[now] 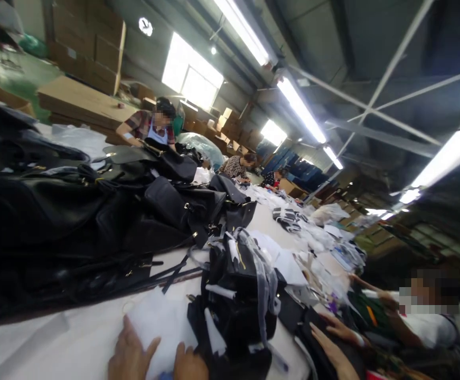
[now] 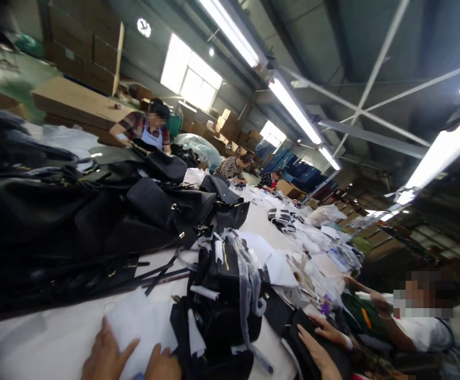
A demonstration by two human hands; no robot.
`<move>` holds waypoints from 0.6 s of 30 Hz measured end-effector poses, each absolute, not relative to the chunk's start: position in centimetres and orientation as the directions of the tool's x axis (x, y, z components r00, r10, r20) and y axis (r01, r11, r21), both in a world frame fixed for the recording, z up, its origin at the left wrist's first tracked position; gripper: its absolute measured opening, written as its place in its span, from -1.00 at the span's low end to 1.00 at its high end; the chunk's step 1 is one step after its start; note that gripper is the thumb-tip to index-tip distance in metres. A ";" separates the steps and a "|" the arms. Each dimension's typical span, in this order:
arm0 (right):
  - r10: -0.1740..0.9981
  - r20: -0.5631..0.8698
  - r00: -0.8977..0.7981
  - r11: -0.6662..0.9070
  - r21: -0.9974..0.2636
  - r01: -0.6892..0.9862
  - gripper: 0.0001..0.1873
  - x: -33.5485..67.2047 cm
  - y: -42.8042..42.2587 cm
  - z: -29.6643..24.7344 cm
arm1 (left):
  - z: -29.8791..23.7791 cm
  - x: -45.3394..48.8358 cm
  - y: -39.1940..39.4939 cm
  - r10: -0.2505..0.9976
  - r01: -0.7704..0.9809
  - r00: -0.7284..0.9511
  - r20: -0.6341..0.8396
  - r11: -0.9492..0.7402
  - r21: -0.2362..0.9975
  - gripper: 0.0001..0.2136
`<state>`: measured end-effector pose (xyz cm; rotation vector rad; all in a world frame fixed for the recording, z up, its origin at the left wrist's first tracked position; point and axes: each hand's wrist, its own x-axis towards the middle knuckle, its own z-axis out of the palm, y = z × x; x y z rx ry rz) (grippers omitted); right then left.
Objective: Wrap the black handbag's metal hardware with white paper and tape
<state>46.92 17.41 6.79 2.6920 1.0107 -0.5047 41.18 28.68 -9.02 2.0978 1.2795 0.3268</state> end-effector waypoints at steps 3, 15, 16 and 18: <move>0.560 -0.429 0.709 -0.765 0.060 0.641 -0.30 44.5 16.8 5.6 | -7.7 40.5 28.8 0.809 0.697 0.574 -0.126 -0.403 0.592 -0.14; 0.590 -0.391 0.706 -0.768 -0.004 0.640 -0.65 43.3 16.1 6.9 | -7.8 39.1 27.9 0.809 0.664 0.567 -0.155 -0.338 0.667 -0.14; 0.595 -0.391 0.702 -0.765 -0.008 0.644 -0.65 43.3 16.1 6.9 | -7.9 38.9 27.7 0.812 0.659 0.563 -0.153 -0.329 0.677 -0.15; 0.602 -0.391 0.696 -0.761 -0.016 0.649 -0.65 43.4 16.1 6.7 | -8.1 38.8 27.5 0.814 0.644 0.563 -0.145 -0.321 0.694 -0.17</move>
